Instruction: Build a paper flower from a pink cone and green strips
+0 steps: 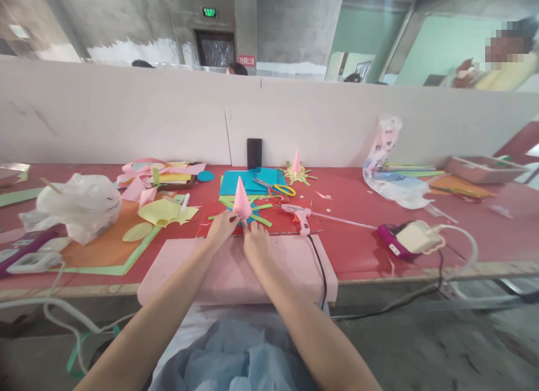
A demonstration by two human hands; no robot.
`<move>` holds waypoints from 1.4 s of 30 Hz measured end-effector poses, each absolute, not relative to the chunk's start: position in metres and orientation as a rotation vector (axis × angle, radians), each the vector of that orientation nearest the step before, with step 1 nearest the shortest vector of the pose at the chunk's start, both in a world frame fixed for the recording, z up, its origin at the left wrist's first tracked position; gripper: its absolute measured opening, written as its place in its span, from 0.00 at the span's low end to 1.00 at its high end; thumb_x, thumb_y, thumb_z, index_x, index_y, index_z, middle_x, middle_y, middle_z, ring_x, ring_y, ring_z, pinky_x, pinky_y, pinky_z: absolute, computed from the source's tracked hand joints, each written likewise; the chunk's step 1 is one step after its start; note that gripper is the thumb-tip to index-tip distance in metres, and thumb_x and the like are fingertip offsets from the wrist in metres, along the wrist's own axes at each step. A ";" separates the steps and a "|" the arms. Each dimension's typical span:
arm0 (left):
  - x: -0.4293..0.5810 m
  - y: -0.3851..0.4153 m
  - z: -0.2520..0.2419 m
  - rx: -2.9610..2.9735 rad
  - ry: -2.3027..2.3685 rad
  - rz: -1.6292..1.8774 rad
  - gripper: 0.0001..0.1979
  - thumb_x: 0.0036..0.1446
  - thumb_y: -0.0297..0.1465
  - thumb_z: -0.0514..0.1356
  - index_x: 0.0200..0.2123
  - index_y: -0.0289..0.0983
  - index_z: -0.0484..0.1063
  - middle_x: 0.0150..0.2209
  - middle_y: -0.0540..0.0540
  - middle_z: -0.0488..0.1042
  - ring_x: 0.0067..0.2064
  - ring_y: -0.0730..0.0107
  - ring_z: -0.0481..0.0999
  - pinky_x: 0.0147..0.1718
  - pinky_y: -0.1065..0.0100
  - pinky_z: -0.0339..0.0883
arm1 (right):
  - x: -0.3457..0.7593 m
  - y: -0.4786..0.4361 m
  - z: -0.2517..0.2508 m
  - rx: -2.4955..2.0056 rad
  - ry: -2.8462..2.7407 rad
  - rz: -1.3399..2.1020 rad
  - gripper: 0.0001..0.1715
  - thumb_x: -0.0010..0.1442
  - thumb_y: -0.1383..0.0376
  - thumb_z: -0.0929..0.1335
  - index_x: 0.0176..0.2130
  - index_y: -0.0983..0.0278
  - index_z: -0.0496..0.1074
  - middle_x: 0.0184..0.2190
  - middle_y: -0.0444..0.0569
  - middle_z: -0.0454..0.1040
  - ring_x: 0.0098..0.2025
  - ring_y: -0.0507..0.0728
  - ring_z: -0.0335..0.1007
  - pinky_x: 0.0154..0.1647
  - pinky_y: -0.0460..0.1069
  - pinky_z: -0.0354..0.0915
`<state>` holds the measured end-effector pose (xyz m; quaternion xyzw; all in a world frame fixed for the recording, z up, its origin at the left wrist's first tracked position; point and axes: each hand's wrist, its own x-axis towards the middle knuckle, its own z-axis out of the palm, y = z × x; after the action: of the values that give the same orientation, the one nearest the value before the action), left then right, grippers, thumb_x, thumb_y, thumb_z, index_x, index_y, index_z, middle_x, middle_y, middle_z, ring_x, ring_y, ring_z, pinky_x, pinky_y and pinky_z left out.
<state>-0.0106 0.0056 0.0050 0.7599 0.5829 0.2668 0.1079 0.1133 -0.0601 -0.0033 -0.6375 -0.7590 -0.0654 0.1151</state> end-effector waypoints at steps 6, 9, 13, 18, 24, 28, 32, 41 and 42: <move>-0.011 0.005 0.006 2.198 1.705 0.793 0.12 0.57 0.29 0.52 0.32 0.36 0.76 0.36 0.43 0.75 0.38 0.67 0.73 0.36 0.72 0.62 | 0.111 -0.060 -0.002 -1.895 -2.222 -0.173 0.29 0.61 0.73 0.54 0.60 0.60 0.58 0.44 0.56 0.67 0.43 0.59 0.65 0.40 0.51 0.61; -0.012 0.004 0.006 2.180 1.693 0.805 0.12 0.57 0.29 0.52 0.32 0.36 0.76 0.35 0.44 0.75 0.37 0.68 0.73 0.36 0.72 0.62 | 0.112 -0.060 -0.001 -1.895 -2.207 -0.155 0.27 0.62 0.72 0.54 0.59 0.61 0.59 0.45 0.56 0.66 0.43 0.59 0.65 0.41 0.50 0.61; -0.012 0.005 0.007 2.149 1.680 0.824 0.12 0.57 0.29 0.52 0.32 0.37 0.76 0.36 0.44 0.75 0.38 0.68 0.73 0.36 0.72 0.62 | 0.112 -0.059 -0.002 -1.884 -2.179 -0.113 0.25 0.64 0.71 0.53 0.57 0.62 0.61 0.45 0.57 0.66 0.44 0.58 0.65 0.42 0.50 0.61; -0.012 0.006 0.006 2.174 1.703 0.785 0.12 0.57 0.30 0.53 0.34 0.36 0.77 0.36 0.43 0.75 0.37 0.67 0.73 0.37 0.71 0.63 | 0.113 -0.058 -0.003 -1.874 -2.176 -0.093 0.25 0.63 0.71 0.53 0.57 0.62 0.61 0.44 0.57 0.66 0.43 0.58 0.65 0.41 0.50 0.60; -0.012 0.008 0.003 2.169 1.696 0.822 0.12 0.56 0.29 0.53 0.33 0.36 0.77 0.36 0.43 0.76 0.38 0.68 0.73 0.37 0.72 0.62 | 0.116 -0.057 -0.007 -1.814 -2.117 -0.073 0.22 0.63 0.71 0.55 0.53 0.61 0.65 0.42 0.54 0.68 0.41 0.56 0.66 0.40 0.48 0.59; -0.013 0.008 0.003 2.158 1.673 0.812 0.12 0.57 0.30 0.52 0.33 0.36 0.77 0.36 0.44 0.75 0.38 0.68 0.73 0.37 0.72 0.62 | 0.121 -0.058 -0.011 -1.705 -1.957 0.037 0.18 0.61 0.71 0.57 0.46 0.62 0.68 0.38 0.51 0.70 0.38 0.54 0.66 0.37 0.46 0.59; -0.014 0.008 0.003 2.172 1.673 0.804 0.13 0.57 0.31 0.52 0.33 0.37 0.77 0.34 0.45 0.74 0.35 0.69 0.72 0.33 0.72 0.61 | 0.134 -0.063 -0.011 -1.588 -1.730 -0.018 0.20 0.58 0.73 0.57 0.49 0.65 0.66 0.40 0.52 0.70 0.42 0.56 0.66 0.43 0.48 0.61; -0.015 0.007 0.005 2.138 1.644 0.830 0.13 0.57 0.31 0.52 0.35 0.38 0.77 0.35 0.44 0.73 0.35 0.68 0.71 0.30 0.72 0.60 | 0.209 -0.071 -0.005 -1.770 -1.431 -0.421 0.21 0.58 0.65 0.60 0.52 0.66 0.61 0.51 0.59 0.64 0.54 0.62 0.58 0.51 0.56 0.56; -0.015 0.006 0.005 2.140 1.643 0.826 0.13 0.57 0.31 0.52 0.35 0.38 0.77 0.35 0.44 0.73 0.35 0.68 0.71 0.30 0.72 0.60 | 0.218 -0.071 -0.008 -1.850 -1.377 -0.428 0.21 0.58 0.62 0.62 0.51 0.67 0.62 0.51 0.61 0.64 0.54 0.63 0.58 0.49 0.56 0.57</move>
<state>-0.0145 0.0061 0.0055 0.7487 0.5750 0.2889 0.1594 0.2183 -0.0712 -0.0085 -0.7271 -0.5412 -0.1684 0.3874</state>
